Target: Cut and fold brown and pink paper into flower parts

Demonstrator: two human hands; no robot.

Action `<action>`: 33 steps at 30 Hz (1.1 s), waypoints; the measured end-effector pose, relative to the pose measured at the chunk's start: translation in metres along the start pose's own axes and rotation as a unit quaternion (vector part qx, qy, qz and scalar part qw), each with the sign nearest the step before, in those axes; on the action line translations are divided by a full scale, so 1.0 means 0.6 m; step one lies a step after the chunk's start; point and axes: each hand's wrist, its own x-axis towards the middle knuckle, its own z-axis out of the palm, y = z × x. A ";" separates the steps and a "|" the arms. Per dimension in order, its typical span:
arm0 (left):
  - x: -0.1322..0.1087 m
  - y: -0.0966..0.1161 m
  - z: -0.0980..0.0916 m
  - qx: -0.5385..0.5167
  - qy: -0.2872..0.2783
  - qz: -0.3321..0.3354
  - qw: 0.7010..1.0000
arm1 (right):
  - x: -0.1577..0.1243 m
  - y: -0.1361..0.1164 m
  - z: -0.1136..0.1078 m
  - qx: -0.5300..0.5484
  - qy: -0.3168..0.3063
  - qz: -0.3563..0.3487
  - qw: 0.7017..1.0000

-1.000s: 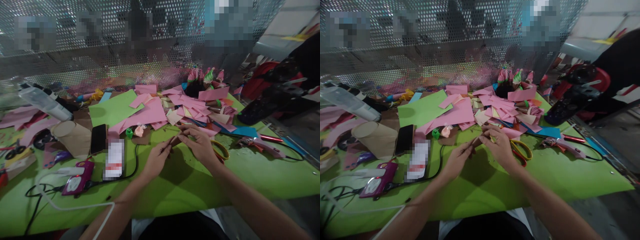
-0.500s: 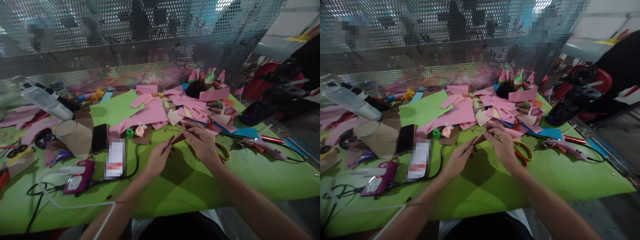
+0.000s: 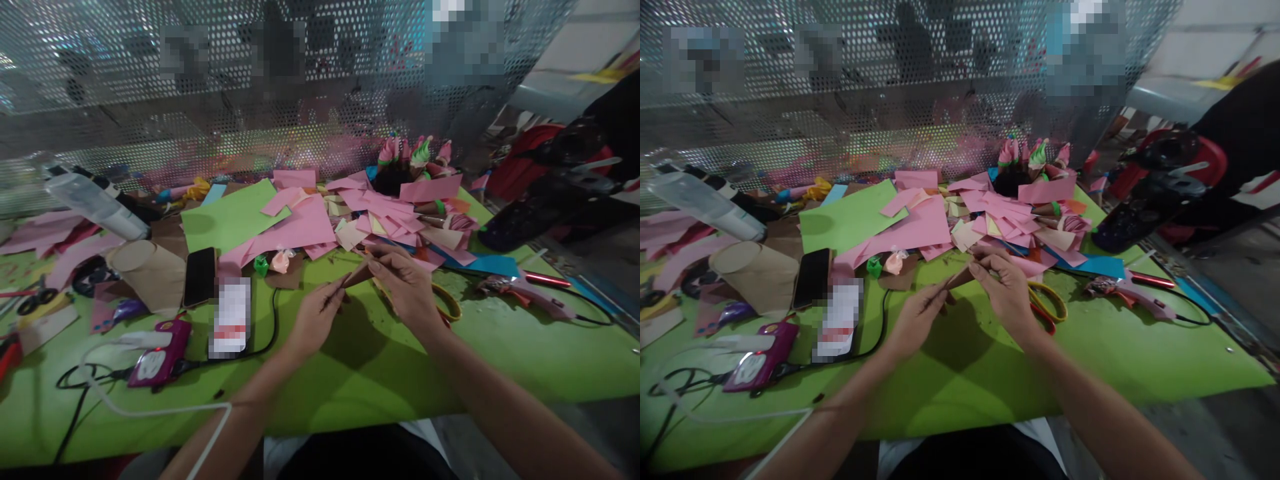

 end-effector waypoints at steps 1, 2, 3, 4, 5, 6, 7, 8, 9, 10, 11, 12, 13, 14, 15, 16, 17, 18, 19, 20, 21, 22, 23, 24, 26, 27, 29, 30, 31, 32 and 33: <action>0.000 0.001 0.000 -0.012 0.000 -0.008 1.000 | 0.000 -0.001 0.000 -0.002 0.002 0.000 1.000; 0.000 0.002 -0.001 -0.026 0.000 -0.019 0.999 | 0.000 -0.001 0.000 -0.003 0.004 0.000 1.000; 0.000 0.002 -0.001 -0.041 -0.001 -0.031 0.999 | 0.000 -0.001 0.000 0.000 0.004 0.001 1.000; 0.001 0.002 -0.002 -0.058 0.000 -0.044 0.997 | 0.000 -0.001 0.000 0.004 0.005 -0.001 1.000; 0.001 0.001 -0.002 -0.075 0.000 -0.056 0.996 | 0.000 -0.001 0.000 0.008 0.005 -0.004 1.000; 0.002 0.000 -0.002 -0.092 0.001 -0.067 0.993 | 0.000 0.000 0.000 0.008 0.005 -0.009 1.000; 0.003 -0.002 -0.002 -0.111 0.003 -0.077 0.991 | 0.000 0.000 0.000 0.006 0.005 -0.014 1.000; 0.004 -0.003 -0.002 -0.132 0.005 -0.086 0.988 | 0.000 0.000 0.000 0.002 0.005 -0.018 1.000; 0.004 -0.005 -0.001 -0.153 0.007 -0.094 0.984 | 0.000 0.000 0.000 -0.003 0.004 -0.021 1.000; 0.005 -0.006 0.000 -0.175 0.008 -0.100 0.979 | 0.000 -0.001 0.000 -0.006 0.002 -0.022 1.000; 0.005 -0.007 0.000 -0.196 0.008 -0.106 0.975 | 0.000 -0.001 0.000 -0.006 -0.001 -0.023 1.000; 0.005 -0.007 0.001 -0.214 0.008 -0.110 0.971 | 0.000 -0.002 0.000 -0.004 -0.005 -0.023 1.000; 0.005 -0.007 0.001 -0.228 0.008 -0.114 0.967 | 0.000 -0.003 0.000 -0.004 -0.009 -0.024 1.000; 0.005 -0.007 0.002 -0.237 0.008 -0.116 0.965 | 0.000 -0.003 0.000 -0.005 -0.011 -0.027 1.000; 0.005 -0.007 0.002 -0.242 0.009 -0.119 0.963 | 0.000 -0.003 0.000 -0.008 -0.014 -0.029 0.999; 0.006 -0.007 0.002 -0.243 0.012 -0.119 0.963 | 0.000 -0.004 0.000 -0.011 -0.016 -0.031 0.999; 0.006 -0.007 0.002 -0.242 0.017 -0.118 0.963 | 0.000 -0.004 -0.001 -0.013 -0.018 -0.034 0.999; 0.007 -0.006 0.002 -0.239 0.021 -0.116 0.964 | -0.001 -0.004 -0.001 -0.015 -0.020 -0.035 0.999; 0.007 -0.006 0.002 -0.234 0.026 -0.113 0.965 | -0.001 -0.003 -0.001 -0.014 -0.022 -0.034 0.999; 0.007 -0.005 0.002 -0.228 0.030 -0.110 0.967 | -0.001 -0.003 -0.001 -0.012 -0.023 -0.033 0.999; 0.008 -0.004 0.001 -0.221 0.033 -0.106 0.969 | -0.002 -0.002 -0.002 -0.008 -0.024 -0.030 0.999; 0.007 -0.002 0.001 -0.210 0.036 -0.102 0.972 | -0.002 -0.001 -0.002 -0.005 -0.024 -0.026 0.999; 0.007 -0.001 0.001 -0.198 0.037 -0.097 0.975 | -0.002 0.000 -0.003 -0.001 -0.024 -0.022 0.999; 0.006 0.001 0.000 -0.184 0.037 -0.093 0.978 | -0.002 0.000 -0.003 0.002 -0.021 -0.020 1.000; 0.004 0.003 -0.001 -0.153 0.038 -0.084 0.984 | -0.001 0.000 -0.004 0.002 -0.017 -0.017 1.000; 0.003 0.004 -0.002 -0.139 0.039 -0.081 0.986 | -0.001 0.000 -0.005 0.001 -0.015 -0.016 1.000; 0.002 0.005 -0.003 -0.123 0.049 -0.080 0.988 | 0.001 -0.001 -0.006 0.003 -0.017 -0.010 1.000; 0.002 0.006 -0.004 -0.122 0.055 -0.083 0.988 | 0.002 -0.002 -0.006 0.006 -0.021 -0.003 1.000; 0.002 0.006 -0.004 -0.126 0.059 -0.087 0.987 | 0.003 -0.004 -0.006 0.010 -0.025 0.004 1.000; 0.003 0.006 -0.005 -0.132 0.062 -0.091 0.985 | 0.004 -0.005 -0.007 0.015 -0.028 0.010 0.999; 0.003 0.006 -0.005 -0.139 0.062 -0.095 0.984 | 0.005 -0.006 -0.007 0.020 -0.030 0.014 0.999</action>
